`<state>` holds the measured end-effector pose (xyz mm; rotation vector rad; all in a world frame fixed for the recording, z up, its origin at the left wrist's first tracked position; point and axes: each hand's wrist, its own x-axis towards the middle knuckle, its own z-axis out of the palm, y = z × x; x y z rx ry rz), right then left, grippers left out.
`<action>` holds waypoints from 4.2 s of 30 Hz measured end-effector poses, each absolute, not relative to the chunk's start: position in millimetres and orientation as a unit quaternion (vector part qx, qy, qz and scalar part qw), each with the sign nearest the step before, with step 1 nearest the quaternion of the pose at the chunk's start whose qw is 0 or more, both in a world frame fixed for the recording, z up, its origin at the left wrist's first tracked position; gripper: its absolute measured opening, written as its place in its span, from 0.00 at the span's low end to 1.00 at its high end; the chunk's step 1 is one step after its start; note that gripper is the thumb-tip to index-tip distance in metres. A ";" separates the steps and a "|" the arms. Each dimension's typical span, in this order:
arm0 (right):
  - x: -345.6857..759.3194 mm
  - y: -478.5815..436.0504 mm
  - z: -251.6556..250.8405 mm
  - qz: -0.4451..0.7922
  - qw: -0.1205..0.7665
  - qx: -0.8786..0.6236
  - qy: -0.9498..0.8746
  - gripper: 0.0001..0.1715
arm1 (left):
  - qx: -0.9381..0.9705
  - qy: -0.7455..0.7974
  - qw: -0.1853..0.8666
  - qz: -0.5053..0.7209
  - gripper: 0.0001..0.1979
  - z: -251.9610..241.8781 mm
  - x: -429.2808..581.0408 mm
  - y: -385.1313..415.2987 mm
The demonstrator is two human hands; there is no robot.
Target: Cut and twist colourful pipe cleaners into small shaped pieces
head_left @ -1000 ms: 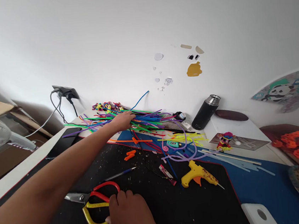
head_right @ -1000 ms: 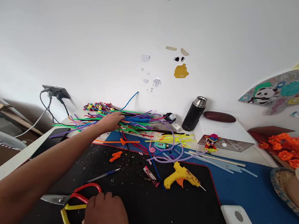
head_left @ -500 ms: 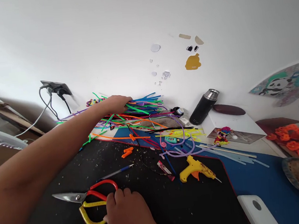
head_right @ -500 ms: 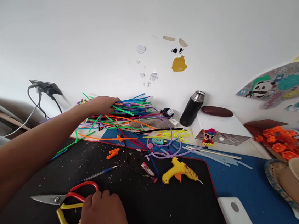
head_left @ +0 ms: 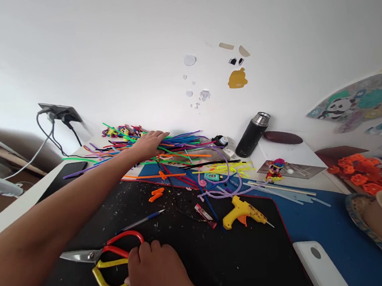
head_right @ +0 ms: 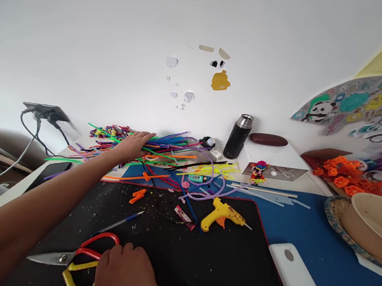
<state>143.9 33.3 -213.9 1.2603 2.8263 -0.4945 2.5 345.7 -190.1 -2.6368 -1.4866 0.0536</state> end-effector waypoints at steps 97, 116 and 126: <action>144.9 30.0 -219.3 -0.140 -0.044 0.401 0.904 0.17 | -0.891 -0.422 -0.143 -0.086 0.18 -172.0 115.5 229.4; 138.3 36.7 -211.7 -0.178 0.030 0.402 0.898 0.23 | -0.832 -0.543 0.097 -0.059 0.19 -216.3 -0.8 320.9; 139.5 29.3 -222.6 -0.141 -0.022 0.417 0.897 0.22 | -0.866 -0.468 0.147 -0.094 0.21 -167.5 -18.1 311.8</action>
